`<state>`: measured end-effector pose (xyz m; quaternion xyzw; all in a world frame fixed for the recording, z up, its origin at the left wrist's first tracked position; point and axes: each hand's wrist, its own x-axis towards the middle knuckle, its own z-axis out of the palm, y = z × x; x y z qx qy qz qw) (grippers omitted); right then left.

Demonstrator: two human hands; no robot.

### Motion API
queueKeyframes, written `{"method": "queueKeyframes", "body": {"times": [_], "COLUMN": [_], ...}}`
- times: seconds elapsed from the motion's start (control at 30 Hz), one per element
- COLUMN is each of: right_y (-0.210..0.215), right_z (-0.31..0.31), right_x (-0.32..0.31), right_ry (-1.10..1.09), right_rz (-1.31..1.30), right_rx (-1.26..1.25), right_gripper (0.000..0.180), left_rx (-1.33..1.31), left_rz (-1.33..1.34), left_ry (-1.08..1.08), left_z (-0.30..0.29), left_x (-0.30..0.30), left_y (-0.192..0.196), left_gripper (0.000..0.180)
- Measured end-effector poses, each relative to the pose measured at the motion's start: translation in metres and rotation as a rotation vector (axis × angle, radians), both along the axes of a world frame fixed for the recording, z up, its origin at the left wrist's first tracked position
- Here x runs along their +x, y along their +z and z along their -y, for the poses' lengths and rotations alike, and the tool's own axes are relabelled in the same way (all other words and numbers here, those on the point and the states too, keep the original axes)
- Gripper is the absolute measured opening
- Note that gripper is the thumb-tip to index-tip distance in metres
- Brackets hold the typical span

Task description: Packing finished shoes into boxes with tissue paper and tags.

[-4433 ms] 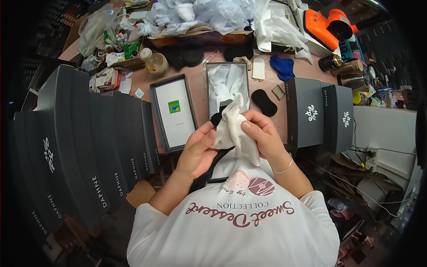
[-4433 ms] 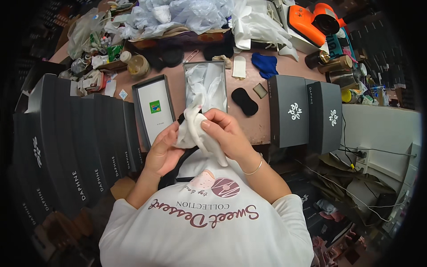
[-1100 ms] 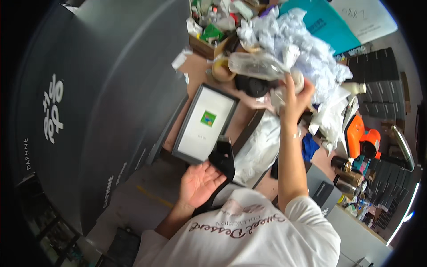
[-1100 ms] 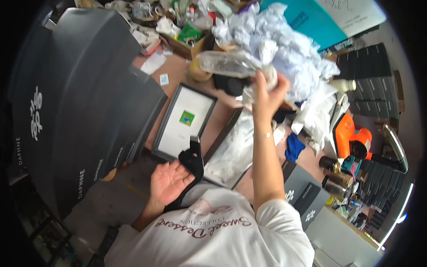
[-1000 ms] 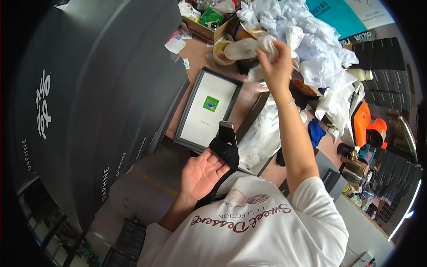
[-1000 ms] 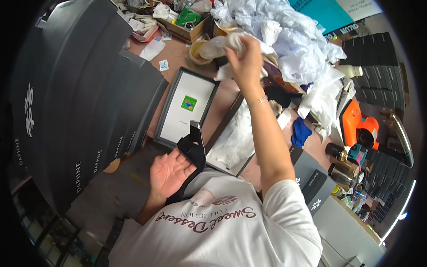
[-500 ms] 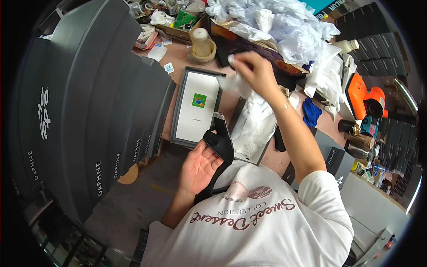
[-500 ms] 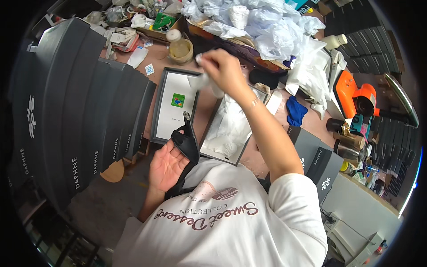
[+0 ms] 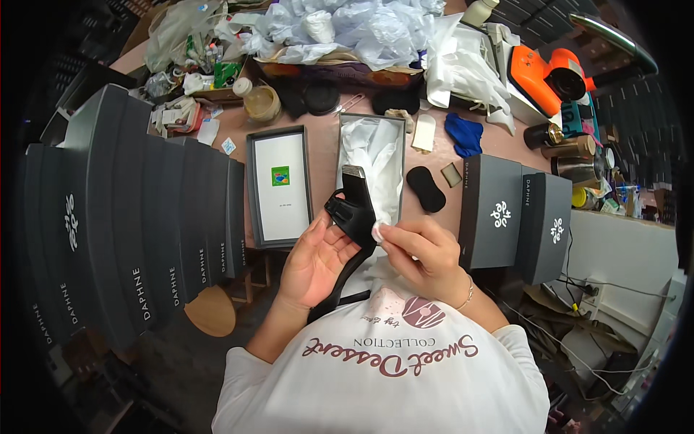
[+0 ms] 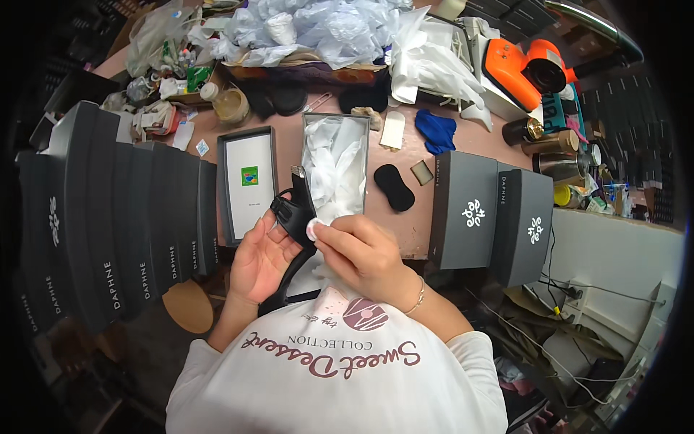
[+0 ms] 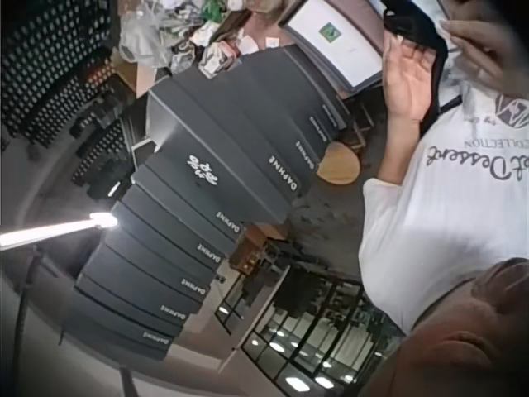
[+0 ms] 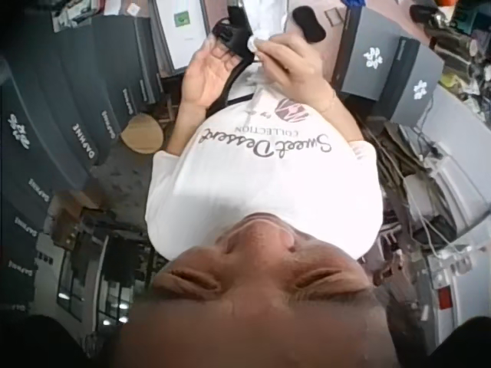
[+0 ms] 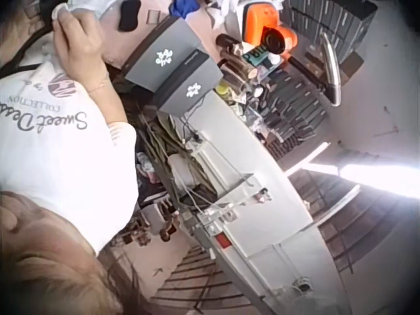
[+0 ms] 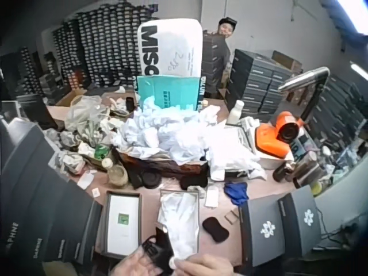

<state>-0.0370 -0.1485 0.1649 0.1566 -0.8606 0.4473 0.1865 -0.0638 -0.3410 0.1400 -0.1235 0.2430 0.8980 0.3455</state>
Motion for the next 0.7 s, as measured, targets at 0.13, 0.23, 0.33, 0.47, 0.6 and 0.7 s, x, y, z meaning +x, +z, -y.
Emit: {"method": "queueKeyframes", "body": {"times": [0.13,0.23,0.33,0.47,0.6,0.7], "right_y": [0.005,-0.002,-0.002,0.005,0.003,0.006], "right_z": [0.004,0.005,0.007,0.006,0.007,0.006], "right_x": [-0.008,0.011,0.011,-0.01,0.005,-0.014], "right_ry": [0.009,0.065,0.042,0.033,0.099,0.093], "right_rz": [-0.041,0.0,-0.038,-0.089,-0.027,-0.073], "right_rx": [0.093,0.09,0.098,0.142,0.13,0.142], "right_gripper": [0.025,0.026,0.026,0.025,0.024,0.023], "left_rx": [0.0,0.005,0.007,-0.021,-0.017,-0.004], "left_rz": [-0.032,-0.034,-0.062,-0.09,-0.078,-0.095], "left_ry": [-0.023,-0.019,-0.023,-0.04,-0.015,-0.023], "left_z": [-0.002,0.0,0.0,-0.002,0.0,-0.001], "left_x": [0.003,0.004,0.005,0.005,0.005,0.001], "left_y": [0.005,0.005,0.006,0.012,0.009,0.01], "left_gripper": [0.054,0.053,0.054,0.057,0.06,0.059]}}
